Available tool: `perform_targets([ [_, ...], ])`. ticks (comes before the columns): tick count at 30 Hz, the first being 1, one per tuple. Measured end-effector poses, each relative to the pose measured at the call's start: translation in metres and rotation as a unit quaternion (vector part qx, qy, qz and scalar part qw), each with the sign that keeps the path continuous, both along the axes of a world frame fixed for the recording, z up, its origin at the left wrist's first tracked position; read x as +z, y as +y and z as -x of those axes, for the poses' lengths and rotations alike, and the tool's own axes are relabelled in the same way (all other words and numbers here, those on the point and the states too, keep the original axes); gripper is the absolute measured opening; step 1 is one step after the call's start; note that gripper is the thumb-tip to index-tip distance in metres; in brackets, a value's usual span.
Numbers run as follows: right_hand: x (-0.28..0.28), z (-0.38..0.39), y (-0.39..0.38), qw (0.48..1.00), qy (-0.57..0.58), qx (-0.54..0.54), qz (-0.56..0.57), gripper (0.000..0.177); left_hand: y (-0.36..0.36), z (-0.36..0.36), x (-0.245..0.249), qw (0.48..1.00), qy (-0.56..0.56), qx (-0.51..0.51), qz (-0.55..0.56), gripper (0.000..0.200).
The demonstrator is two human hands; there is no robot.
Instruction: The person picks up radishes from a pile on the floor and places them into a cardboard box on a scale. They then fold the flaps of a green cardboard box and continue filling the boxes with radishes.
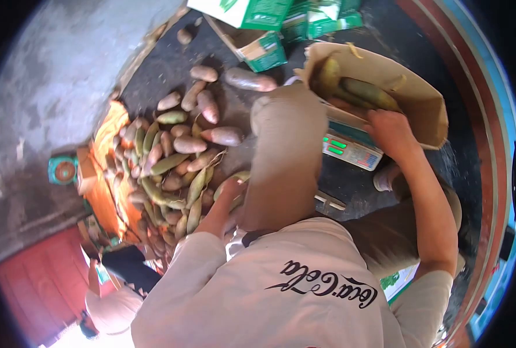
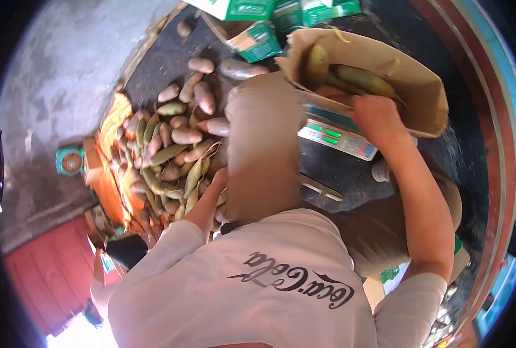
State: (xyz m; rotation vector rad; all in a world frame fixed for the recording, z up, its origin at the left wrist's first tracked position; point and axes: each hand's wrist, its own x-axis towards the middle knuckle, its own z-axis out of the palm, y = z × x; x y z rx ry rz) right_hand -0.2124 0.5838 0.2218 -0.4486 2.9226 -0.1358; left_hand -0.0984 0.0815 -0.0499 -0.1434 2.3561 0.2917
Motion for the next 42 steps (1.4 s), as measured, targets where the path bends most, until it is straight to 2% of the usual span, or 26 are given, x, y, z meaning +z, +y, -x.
perform_targets([
  [2,0.009,0.001,-0.005,0.999,-0.048,-0.024,-0.009,0.018,0.030,0.007,0.036,0.999,-0.003,0.047,0.004,0.032],
  [4,0.011,0.000,-0.006,0.999,-0.041,-0.020,-0.003,0.019,0.041,0.011,0.049,0.998,-0.017,0.062,0.012,0.031],
  [7,0.011,0.001,-0.005,1.000,-0.019,-0.007,-0.015,0.020,0.038,0.006,0.053,0.992,0.105,0.025,0.070,0.032],
  [11,0.007,0.001,-0.003,0.999,-0.021,-0.002,-0.029,0.021,0.003,0.019,0.042,0.970,0.215,0.028,0.114,0.048],
  [14,0.008,0.000,-0.005,0.999,-0.019,-0.008,-0.028,0.021,-0.014,0.039,0.043,0.970,0.166,0.076,0.161,0.056],
  [18,0.007,0.000,-0.007,0.999,-0.024,-0.013,-0.038,0.021,-0.023,0.060,0.039,0.971,0.131,0.041,0.195,0.062],
  [21,0.005,0.000,-0.008,0.999,-0.024,-0.011,-0.035,0.022,-0.028,0.072,0.025,0.979,0.046,0.044,0.193,0.058],
  [24,0.004,0.001,-0.007,0.999,-0.032,-0.011,-0.034,0.021,-0.029,0.079,0.029,0.966,-0.081,0.007,0.246,0.044],
  [27,0.002,0.002,-0.007,0.998,-0.041,-0.013,-0.039,0.022,-0.032,0.071,0.037,0.954,-0.048,-0.058,0.291,0.030],
  [33,0.000,0.003,-0.009,0.997,-0.054,-0.008,-0.056,0.022,-0.045,0.070,0.032,0.961,-0.018,0.010,0.276,0.034],
  [36,0.002,0.001,-0.009,0.998,-0.052,-0.007,-0.047,0.021,-0.047,0.068,0.038,0.976,-0.028,0.091,0.194,0.038],
  [38,0.003,0.000,-0.009,0.999,-0.041,-0.011,-0.027,0.021,-0.079,0.054,0.009,0.977,0.001,-0.087,0.193,0.043],
  [40,0.001,0.000,-0.007,0.999,-0.020,-0.002,-0.030,0.021,-0.107,0.033,-0.001,0.943,0.114,-0.212,0.229,0.045],
  [41,0.000,0.000,-0.007,0.999,-0.011,0.005,-0.030,0.021,-0.115,0.028,0.007,0.933,0.183,-0.208,0.230,0.043],
  [42,0.001,0.000,-0.006,1.000,-0.017,0.000,-0.022,0.021,-0.115,0.035,0.016,0.954,0.216,-0.098,0.184,0.040],
])
